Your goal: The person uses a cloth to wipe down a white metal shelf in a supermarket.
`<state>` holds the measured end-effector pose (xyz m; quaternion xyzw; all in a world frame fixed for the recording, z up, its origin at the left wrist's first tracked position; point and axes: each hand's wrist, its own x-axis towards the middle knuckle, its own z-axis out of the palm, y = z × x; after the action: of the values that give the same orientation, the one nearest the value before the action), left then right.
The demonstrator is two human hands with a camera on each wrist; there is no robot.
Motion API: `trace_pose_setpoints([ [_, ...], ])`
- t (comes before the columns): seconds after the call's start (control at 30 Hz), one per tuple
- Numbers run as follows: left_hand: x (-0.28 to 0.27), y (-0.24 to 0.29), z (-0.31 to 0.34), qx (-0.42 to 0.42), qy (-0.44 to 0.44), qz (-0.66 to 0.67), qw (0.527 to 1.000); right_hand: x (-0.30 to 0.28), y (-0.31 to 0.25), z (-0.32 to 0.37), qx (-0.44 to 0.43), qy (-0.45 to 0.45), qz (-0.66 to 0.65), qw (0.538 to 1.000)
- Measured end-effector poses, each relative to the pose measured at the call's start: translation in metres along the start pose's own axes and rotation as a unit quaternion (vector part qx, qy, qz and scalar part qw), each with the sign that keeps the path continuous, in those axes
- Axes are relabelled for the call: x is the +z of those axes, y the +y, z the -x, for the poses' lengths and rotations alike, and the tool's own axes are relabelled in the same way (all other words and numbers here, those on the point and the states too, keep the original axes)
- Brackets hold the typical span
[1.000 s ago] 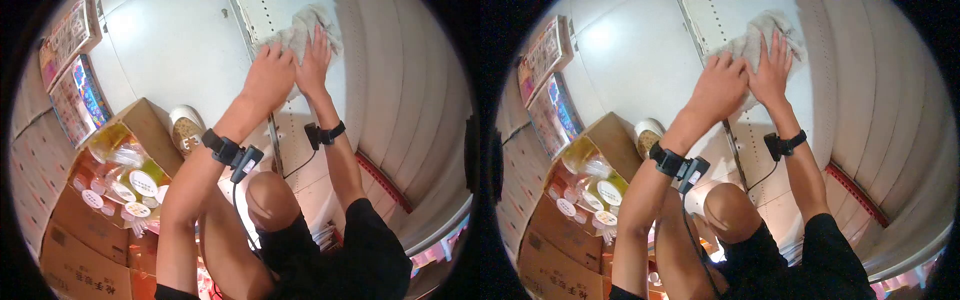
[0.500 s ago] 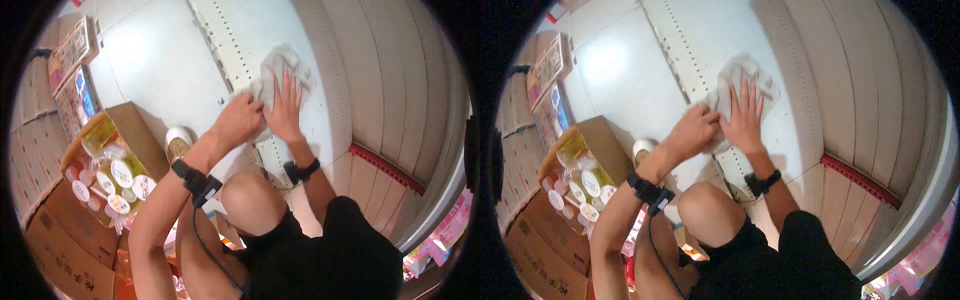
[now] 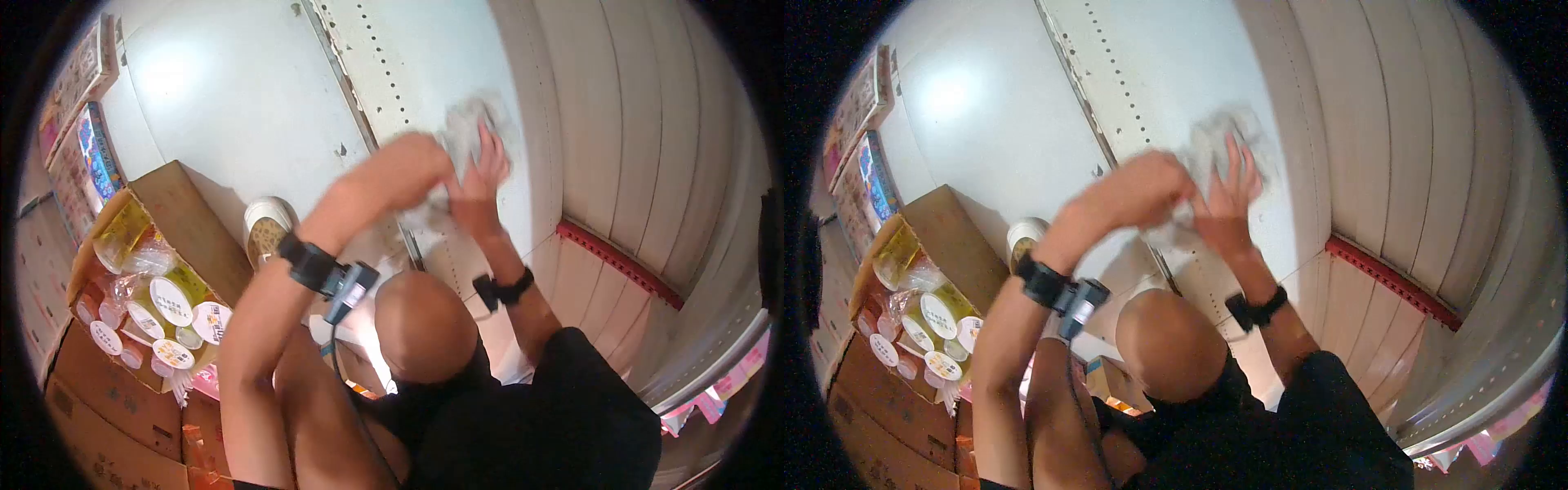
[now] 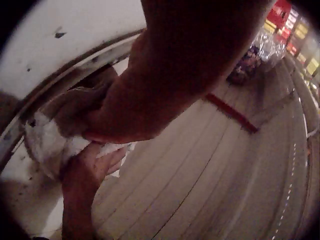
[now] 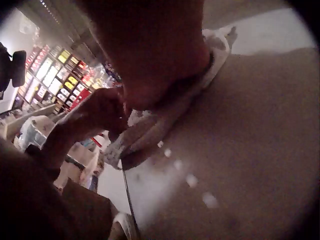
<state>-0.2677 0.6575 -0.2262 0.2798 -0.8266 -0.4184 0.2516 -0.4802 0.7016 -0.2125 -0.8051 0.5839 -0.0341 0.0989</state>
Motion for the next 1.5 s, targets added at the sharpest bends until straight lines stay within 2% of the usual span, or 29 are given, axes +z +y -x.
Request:
trace_pose_setpoints([
  [0.1,-0.047,-0.034,0.009,-0.015,0.138,-0.096,0.986,0.013,-0.016,-0.083,-0.041,0.045,0.025,0.998],
  [0.13,-0.065,-0.034,0.010,-0.035,0.161,-0.156,0.974,0.016,-0.019,-0.105,-0.057,0.065,0.021,0.996],
  [0.17,-0.071,-0.036,0.009,-0.068,0.190,-0.169,0.965,0.019,-0.018,-0.121,-0.050,0.065,0.020,0.996],
  [0.23,-0.071,-0.035,0.008,-0.077,0.216,-0.158,0.960,0.018,-0.019,-0.137,-0.071,0.086,-0.001,0.994],
  [0.3,-0.060,-0.030,0.005,-0.060,0.208,-0.154,0.964,0.015,-0.012,-0.124,-0.057,0.084,-0.015,0.995],
  [0.37,-0.044,-0.025,0.001,-0.043,0.206,-0.148,0.966,0.018,0.012,-0.104,-0.061,0.053,0.026,0.996],
  [0.4,-0.031,-0.023,-0.002,-0.010,0.184,-0.099,0.978,0.017,0.022,-0.091,-0.061,0.053,0.028,0.996],
  [0.43,-0.016,-0.019,-0.006,0.023,0.161,-0.050,0.985,0.014,0.030,-0.070,-0.021,0.044,0.011,0.999],
  [0.5,0.013,0.002,-0.010,0.027,0.083,-0.080,0.993,0.002,0.038,-0.017,0.030,0.022,-0.019,0.999],
  [0.57,0.058,0.011,-0.005,0.100,0.126,0.040,0.986,0.001,0.048,0.042,0.038,-0.007,-0.023,0.999],
  [0.63,0.076,0.028,0.003,0.115,0.128,0.058,0.983,0.002,0.054,0.086,0.052,-0.033,-0.055,0.997],
  [0.67,0.077,0.029,0.002,0.127,0.124,0.075,0.981,-0.004,0.044,0.087,0.066,-0.042,-0.052,0.996],
  [0.7,0.071,0.023,-0.001,0.129,0.130,0.069,0.981,-0.008,0.032,0.078,0.080,-0.052,-0.051,0.994],
  [0.77,0.061,0.018,0.004,0.062,0.159,0.118,0.978,-0.013,0.026,0.042,0.062,-0.064,-0.038,0.995],
  [0.8,0.040,0.020,0.005,0.025,0.163,0.072,0.984,-0.012,0.025,0.018,0.049,-0.072,-0.026,0.996],
  [0.9,-0.010,-0.006,0.010,-0.043,0.201,-0.027,0.978,-0.003,0.017,-0.072,-0.084,-0.025,0.024,0.996],
  [1.0,-0.047,-0.027,0.009,-0.117,0.288,-0.106,0.945,0.010,-0.001,-0.162,-0.147,0.050,0.017,0.988],
  [1.03,-0.054,-0.030,0.005,-0.144,0.323,-0.136,0.925,0.014,-0.007,-0.186,-0.148,0.049,0.022,0.988],
  [1.1,-0.064,-0.033,-0.001,-0.189,0.287,-0.162,0.925,0.012,-0.012,-0.218,-0.159,0.093,-0.020,0.983],
  [1.13,-0.062,-0.034,-0.007,-0.184,0.286,-0.160,0.927,0.004,-0.010,-0.222,-0.156,0.095,-0.017,0.983],
  [1.2,-0.055,-0.035,-0.016,-0.137,0.276,-0.181,0.934,-0.010,-0.005,-0.223,-0.119,0.029,0.057,0.991],
  [1.23,-0.049,-0.033,-0.021,-0.135,0.275,-0.177,0.935,-0.006,0.013,-0.219,-0.116,0.027,0.060,0.991],
  [1.3,-0.034,-0.027,-0.035,-0.068,0.261,-0.198,0.942,0.003,0.061,-0.206,-0.080,0.099,0.016,0.992],
  [1.37,-0.013,-0.018,-0.054,-0.024,0.237,-0.185,0.954,-0.008,0.089,-0.170,-0.004,0.078,0.052,0.996],
  [1.43,0.010,-0.009,-0.071,-0.024,0.135,-0.120,0.983,-0.013,0.111,-0.121,0.082,0.062,0.070,0.992],
  [1.47,0.026,-0.007,-0.076,0.001,0.127,-0.110,0.986,-0.008,0.122,-0.091,0.135,0.054,0.070,0.987],
  [1.5,0.042,-0.005,-0.081,0.028,0.119,-0.101,0.987,-0.009,0.127,-0.058,0.150,0.048,0.057,0.986],
])
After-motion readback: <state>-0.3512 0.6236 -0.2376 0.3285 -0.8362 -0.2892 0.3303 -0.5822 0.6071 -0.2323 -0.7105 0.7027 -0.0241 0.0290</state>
